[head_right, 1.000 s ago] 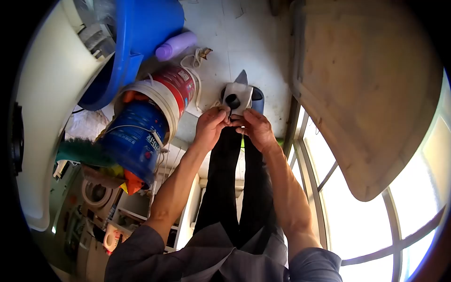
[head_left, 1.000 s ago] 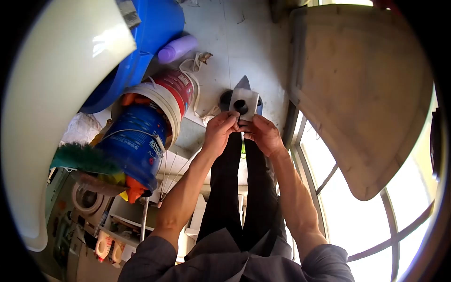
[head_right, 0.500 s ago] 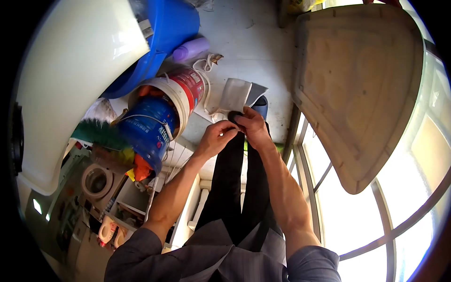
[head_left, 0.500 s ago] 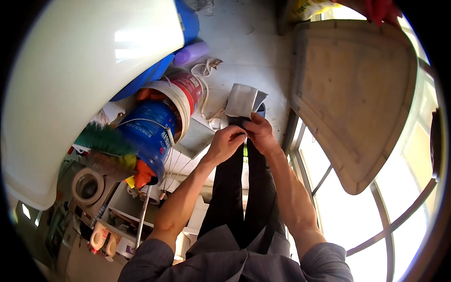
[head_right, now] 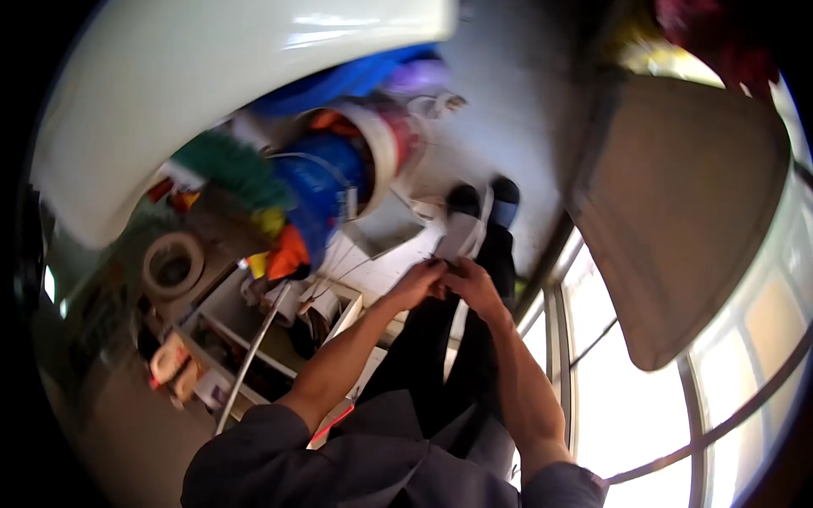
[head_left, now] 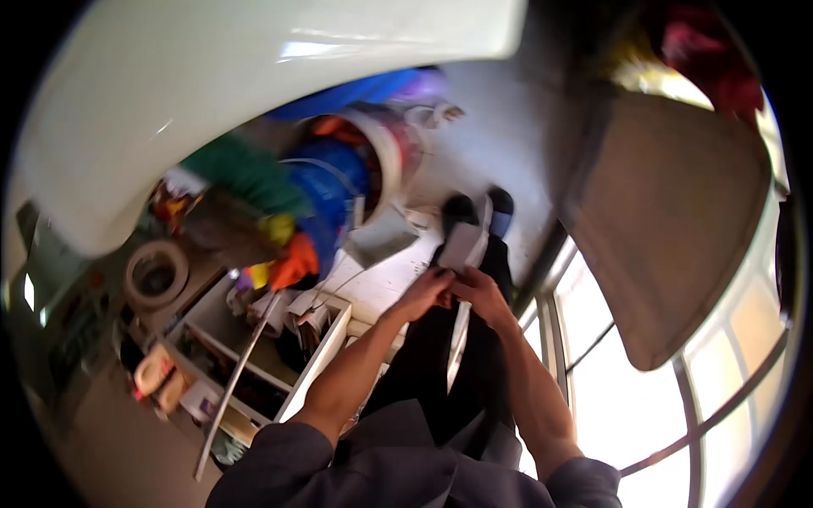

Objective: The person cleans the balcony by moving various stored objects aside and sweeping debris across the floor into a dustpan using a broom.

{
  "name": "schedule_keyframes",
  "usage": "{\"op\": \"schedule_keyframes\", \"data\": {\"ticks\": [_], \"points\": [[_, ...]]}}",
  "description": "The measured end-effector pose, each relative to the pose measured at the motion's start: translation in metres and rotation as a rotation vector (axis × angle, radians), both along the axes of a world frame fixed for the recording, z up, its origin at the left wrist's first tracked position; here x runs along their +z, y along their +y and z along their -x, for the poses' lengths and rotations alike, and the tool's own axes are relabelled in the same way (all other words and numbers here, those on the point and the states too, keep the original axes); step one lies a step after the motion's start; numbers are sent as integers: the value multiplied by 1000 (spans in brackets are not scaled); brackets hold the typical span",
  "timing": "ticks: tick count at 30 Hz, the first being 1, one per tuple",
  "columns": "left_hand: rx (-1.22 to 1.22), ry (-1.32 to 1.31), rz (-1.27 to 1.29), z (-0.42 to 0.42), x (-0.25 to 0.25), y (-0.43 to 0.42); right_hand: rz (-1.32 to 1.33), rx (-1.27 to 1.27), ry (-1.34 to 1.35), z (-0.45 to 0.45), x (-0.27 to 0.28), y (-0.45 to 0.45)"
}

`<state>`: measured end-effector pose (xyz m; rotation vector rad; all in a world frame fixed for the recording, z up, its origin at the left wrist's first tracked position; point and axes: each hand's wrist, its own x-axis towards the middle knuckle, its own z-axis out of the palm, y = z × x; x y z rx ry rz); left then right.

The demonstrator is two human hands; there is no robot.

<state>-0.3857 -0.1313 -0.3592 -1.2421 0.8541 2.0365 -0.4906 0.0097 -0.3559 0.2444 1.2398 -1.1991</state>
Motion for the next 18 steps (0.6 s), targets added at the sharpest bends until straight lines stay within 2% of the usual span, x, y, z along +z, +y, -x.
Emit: {"op": "schedule_keyframes", "data": {"ticks": [2,3,5,6,8,10,12,13,14,15,17,18], "points": [[32,27,-78,-7,12,9,-91,-13,-76,13,21,11],[91,54,-40,-14,29,-13,-63,2,-65,11,23,-9],[136,43,-48,-39,33,-9,-121,9,1,4,10,10],[92,19,-16,-47,55,-23,-141,66,51,4,6,12],[-103,21,48,-61,76,-42,-233,18,-6,6,-10,17],[-157,-26,102,-89,114,-71,-270,64,29,7,-18,18],[32,-65,31,-124,157,-111,-271,110,67,14,-26,17],[31,-108,37,-141,175,-136,-269,123,79,18,-30,21],[31,-186,147,-171,185,-160,-267,135,92,18,-30,23],[248,-255,271,-204,205,-191,-279,139,105,12,-27,19],[540,-312,353,-253,228,-258,-244,133,165,18,-34,28],[530,-104,565,-293,228,-293,-266,136,183,19,-24,28]]}}
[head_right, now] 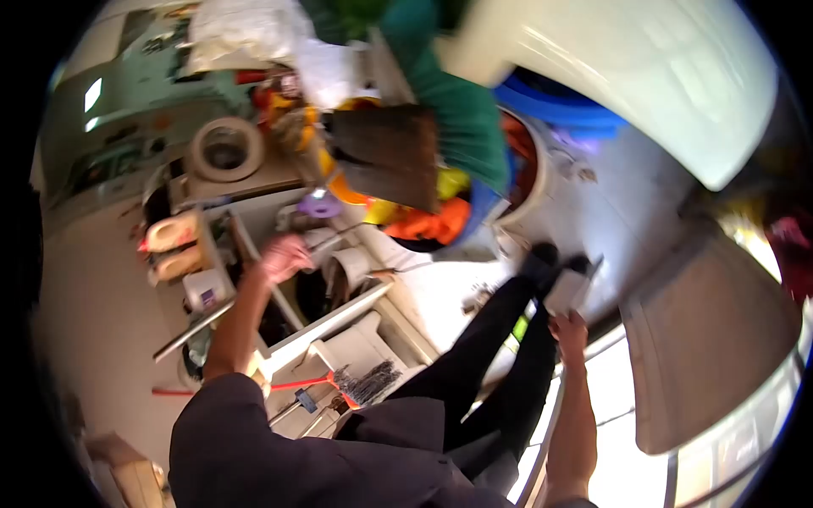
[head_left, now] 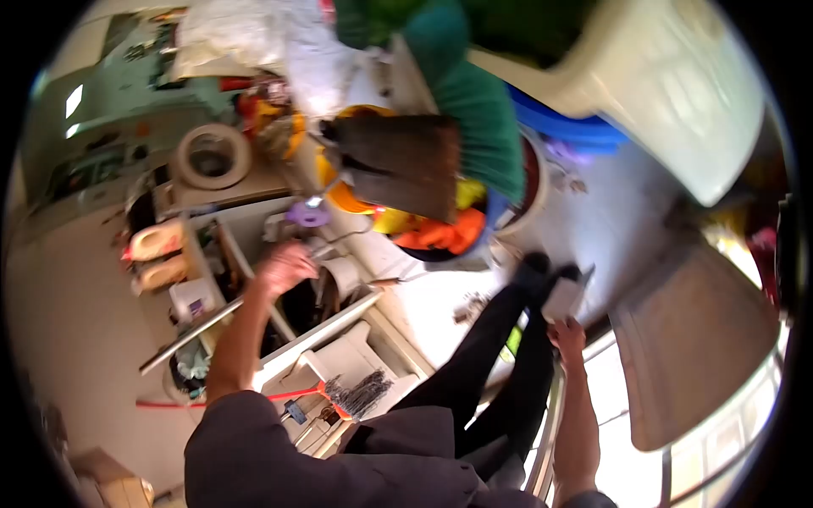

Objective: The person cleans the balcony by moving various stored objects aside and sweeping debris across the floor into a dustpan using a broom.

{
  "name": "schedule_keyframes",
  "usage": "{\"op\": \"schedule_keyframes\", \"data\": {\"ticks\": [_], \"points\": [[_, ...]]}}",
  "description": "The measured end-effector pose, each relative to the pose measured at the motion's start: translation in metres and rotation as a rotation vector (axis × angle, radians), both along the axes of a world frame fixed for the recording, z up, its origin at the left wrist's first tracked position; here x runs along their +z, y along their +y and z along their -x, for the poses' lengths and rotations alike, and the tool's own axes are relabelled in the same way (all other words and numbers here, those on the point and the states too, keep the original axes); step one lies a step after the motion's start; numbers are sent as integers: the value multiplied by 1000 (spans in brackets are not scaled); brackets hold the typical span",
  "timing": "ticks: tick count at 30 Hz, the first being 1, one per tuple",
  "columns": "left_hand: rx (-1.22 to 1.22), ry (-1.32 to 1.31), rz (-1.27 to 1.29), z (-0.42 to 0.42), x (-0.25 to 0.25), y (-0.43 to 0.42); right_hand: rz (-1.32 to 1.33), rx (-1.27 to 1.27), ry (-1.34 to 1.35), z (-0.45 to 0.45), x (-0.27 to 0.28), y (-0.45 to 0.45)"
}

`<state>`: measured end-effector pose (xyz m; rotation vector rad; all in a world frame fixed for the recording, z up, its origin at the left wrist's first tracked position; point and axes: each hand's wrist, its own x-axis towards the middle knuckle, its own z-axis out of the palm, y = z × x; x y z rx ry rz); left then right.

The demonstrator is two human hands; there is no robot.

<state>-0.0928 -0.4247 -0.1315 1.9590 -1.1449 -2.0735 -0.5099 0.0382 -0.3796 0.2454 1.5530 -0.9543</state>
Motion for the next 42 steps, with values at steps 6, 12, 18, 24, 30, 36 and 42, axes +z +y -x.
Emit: {"op": "schedule_keyframes", "data": {"ticks": [6,12,18,24,30,36,42], "points": [[189,-284,327,-23,17,-43,-14,-20,49,-18,-5,-7],[-849,-434,-179,138,-52,193,-194,-47,347,-31,-2,-14],[-834,-228,108,244,-320,236,-104,130,358,-46,-15,-2],[-1203,-568,407,295,-525,202,10,171,574,6,-7,-8],[-1436,-227,1162,400,-553,213,191,195,673,48,-2,0],[-1175,-407,1317,471,-616,166,180,302,644,65,-4,10],[-1322,-262,901,360,-616,216,155,226,592,54,-7,11]]}}
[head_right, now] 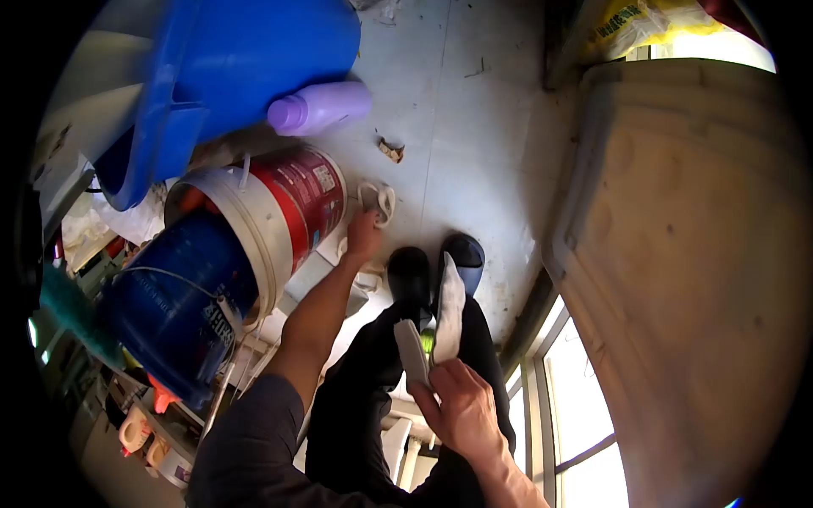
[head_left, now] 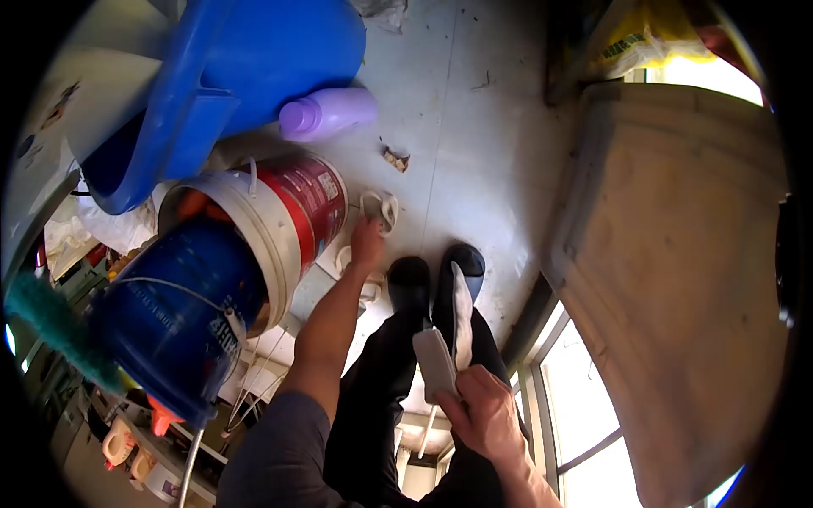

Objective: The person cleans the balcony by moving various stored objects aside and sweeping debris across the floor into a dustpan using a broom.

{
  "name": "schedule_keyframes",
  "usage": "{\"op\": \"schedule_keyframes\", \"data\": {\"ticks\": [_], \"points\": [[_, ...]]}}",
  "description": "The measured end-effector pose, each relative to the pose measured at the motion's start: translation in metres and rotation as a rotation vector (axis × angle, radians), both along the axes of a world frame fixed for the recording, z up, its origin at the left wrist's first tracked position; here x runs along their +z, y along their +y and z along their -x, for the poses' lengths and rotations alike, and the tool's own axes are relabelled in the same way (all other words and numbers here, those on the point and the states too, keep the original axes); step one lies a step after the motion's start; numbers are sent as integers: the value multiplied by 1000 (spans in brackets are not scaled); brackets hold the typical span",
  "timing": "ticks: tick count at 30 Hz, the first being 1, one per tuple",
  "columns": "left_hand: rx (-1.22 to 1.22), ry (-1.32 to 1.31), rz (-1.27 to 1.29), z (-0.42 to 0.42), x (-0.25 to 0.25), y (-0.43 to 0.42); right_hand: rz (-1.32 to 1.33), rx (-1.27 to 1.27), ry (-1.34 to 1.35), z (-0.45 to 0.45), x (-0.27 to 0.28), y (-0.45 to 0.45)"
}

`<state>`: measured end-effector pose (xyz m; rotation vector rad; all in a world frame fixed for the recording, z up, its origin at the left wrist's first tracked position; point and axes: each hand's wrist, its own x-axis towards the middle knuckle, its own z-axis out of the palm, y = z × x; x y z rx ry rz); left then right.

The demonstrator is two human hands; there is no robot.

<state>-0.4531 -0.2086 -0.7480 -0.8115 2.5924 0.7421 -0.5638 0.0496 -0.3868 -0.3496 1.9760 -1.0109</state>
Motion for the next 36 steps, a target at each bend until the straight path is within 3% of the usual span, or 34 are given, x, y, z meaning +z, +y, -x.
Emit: {"op": "schedule_keyframes", "data": {"ticks": [3,5,7,9,13,15,17,19,21,24,27,29,31,32,33,36], "points": [[41,-25,-88,-74,49,30,-37,-23,-52,-14,1,-1],[203,-312,-291,-108,112,39,-69,-35,-91,-28,-1,-2],[172,-457,-432,-166,149,36,-79,-87,-133,-41,-2,-9],[684,-720,-806,-199,210,38,-106,-168,-154,-62,-6,-9],[816,-698,-894,-197,328,27,-108,-46,-51,-97,-17,-8],[854,-613,-947,-193,364,20,-136,92,108,-120,-15,-9],[887,-535,-1006,-158,398,18,2,88,298,-129,21,-24],[920,-478,-1073,-127,433,23,-15,248,219,-140,56,-46],[1049,-458,-1226,-90,454,30,162,293,361,-145,82,-65],[1095,-393,-1214,-76,468,42,269,229,299,-127,138,-81],[994,-401,-1272,-82,479,33,238,378,269,-113,168,-74],[927,-408,-1164,-78,499,29,368,326,-47,-87,195,-58],[822,-468,-1037,-73,524,19,222,153,163,-63,201,-34],[737,-532,-905,-72,538,13,22,97,510,-41,210,-19],[655,-586,-774,-72,548,9,-111,-81,612,-12,223,-2],[582,-595,-720,-105,560,-15,-521,-412,1040,69,267,60]]}}
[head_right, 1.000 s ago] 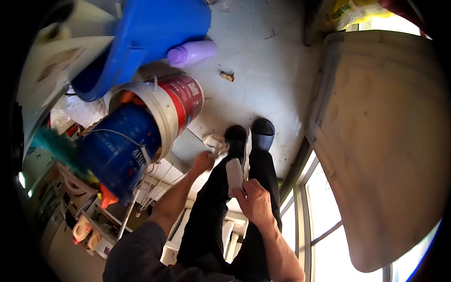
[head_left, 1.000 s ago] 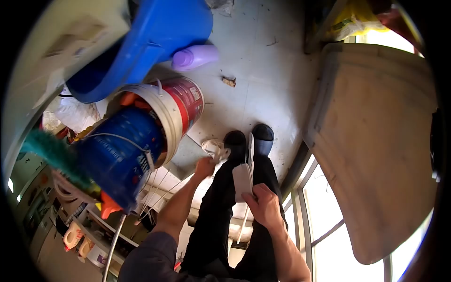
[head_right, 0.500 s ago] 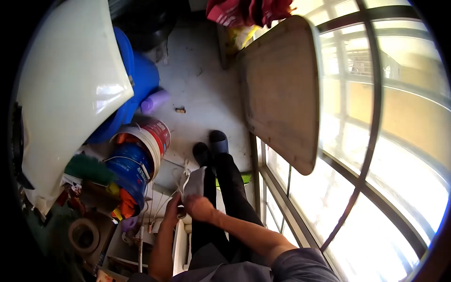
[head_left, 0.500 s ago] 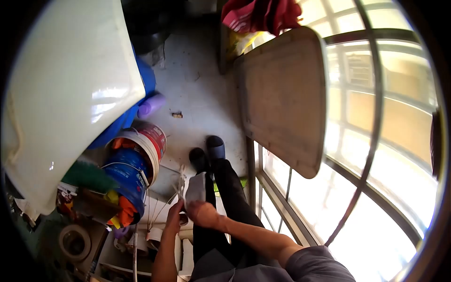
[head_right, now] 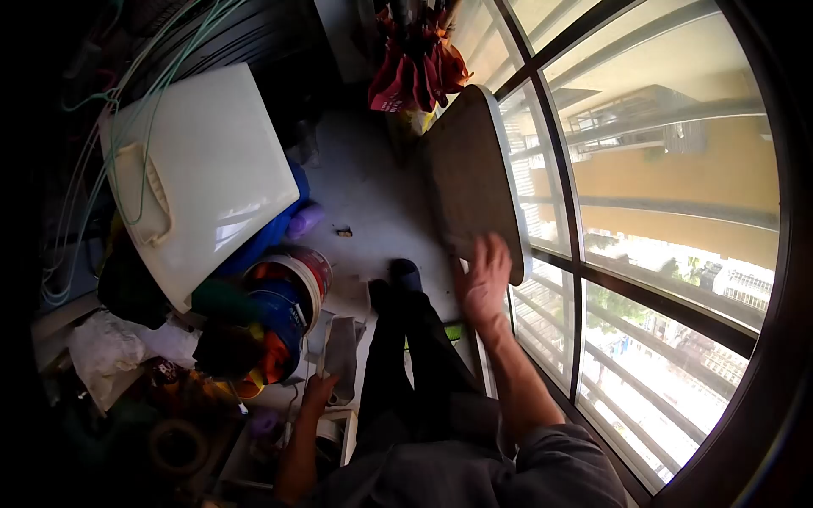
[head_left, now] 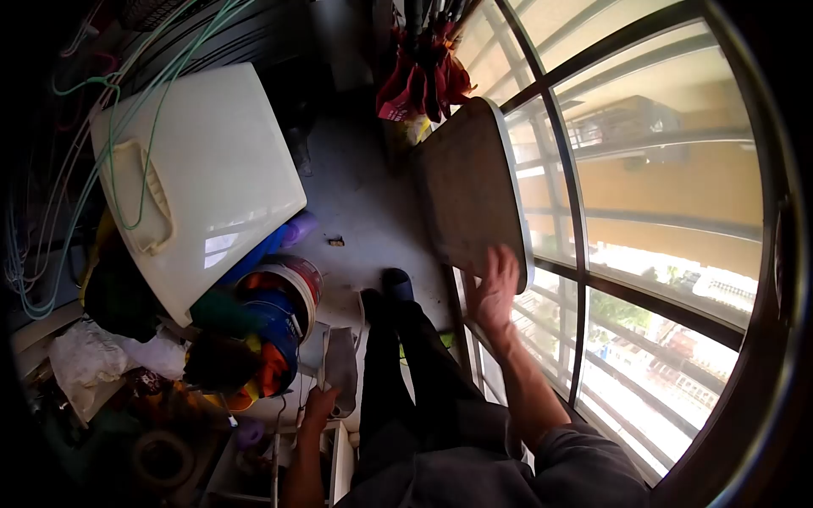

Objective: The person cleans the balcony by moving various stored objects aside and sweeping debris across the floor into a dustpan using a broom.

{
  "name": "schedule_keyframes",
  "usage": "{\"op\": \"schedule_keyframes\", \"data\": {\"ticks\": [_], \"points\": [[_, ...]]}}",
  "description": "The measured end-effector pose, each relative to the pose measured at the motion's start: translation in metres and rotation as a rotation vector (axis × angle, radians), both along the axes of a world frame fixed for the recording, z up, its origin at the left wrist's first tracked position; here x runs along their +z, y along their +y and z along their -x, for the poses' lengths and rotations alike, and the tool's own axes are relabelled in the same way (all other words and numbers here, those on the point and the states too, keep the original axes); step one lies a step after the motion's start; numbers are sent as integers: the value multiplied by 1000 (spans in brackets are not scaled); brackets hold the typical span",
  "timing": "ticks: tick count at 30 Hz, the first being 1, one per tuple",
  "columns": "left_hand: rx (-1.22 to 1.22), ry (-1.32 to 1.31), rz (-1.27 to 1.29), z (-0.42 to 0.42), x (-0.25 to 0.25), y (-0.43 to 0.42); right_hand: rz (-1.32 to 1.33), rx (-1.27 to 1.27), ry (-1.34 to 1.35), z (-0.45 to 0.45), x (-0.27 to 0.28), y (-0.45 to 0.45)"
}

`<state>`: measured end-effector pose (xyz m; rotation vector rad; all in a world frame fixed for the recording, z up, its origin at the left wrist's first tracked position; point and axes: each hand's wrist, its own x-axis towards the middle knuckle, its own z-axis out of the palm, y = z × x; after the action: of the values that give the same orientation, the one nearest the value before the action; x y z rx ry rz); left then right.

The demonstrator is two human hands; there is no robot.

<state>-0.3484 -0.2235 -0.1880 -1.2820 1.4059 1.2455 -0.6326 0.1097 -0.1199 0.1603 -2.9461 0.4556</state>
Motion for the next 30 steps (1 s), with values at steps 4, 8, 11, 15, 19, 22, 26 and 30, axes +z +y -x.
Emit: {"op": "schedule_keyframes", "data": {"ticks": [4,8,11,15,19,22,26,30], "points": [[33,-2,49,-33,11,-19,-116,-87,-7,49,-12,52],[-75,-17,104,-26,46,-18,97,-303,-340,54,-27,51],[-90,-48,97,-17,57,-20,186,-254,-407,39,-38,40],[-174,-83,127,-12,52,-27,340,-288,-328,13,-56,1],[-266,40,165,0,54,-30,401,-295,-319,-8,-59,-45],[-233,-7,188,52,94,-7,445,-319,-382,-12,-50,-71],[-294,46,221,35,56,-27,436,-313,-390,-14,-53,-83],[-226,180,93,17,30,-40,438,-325,-372,-13,-54,-83]]}}
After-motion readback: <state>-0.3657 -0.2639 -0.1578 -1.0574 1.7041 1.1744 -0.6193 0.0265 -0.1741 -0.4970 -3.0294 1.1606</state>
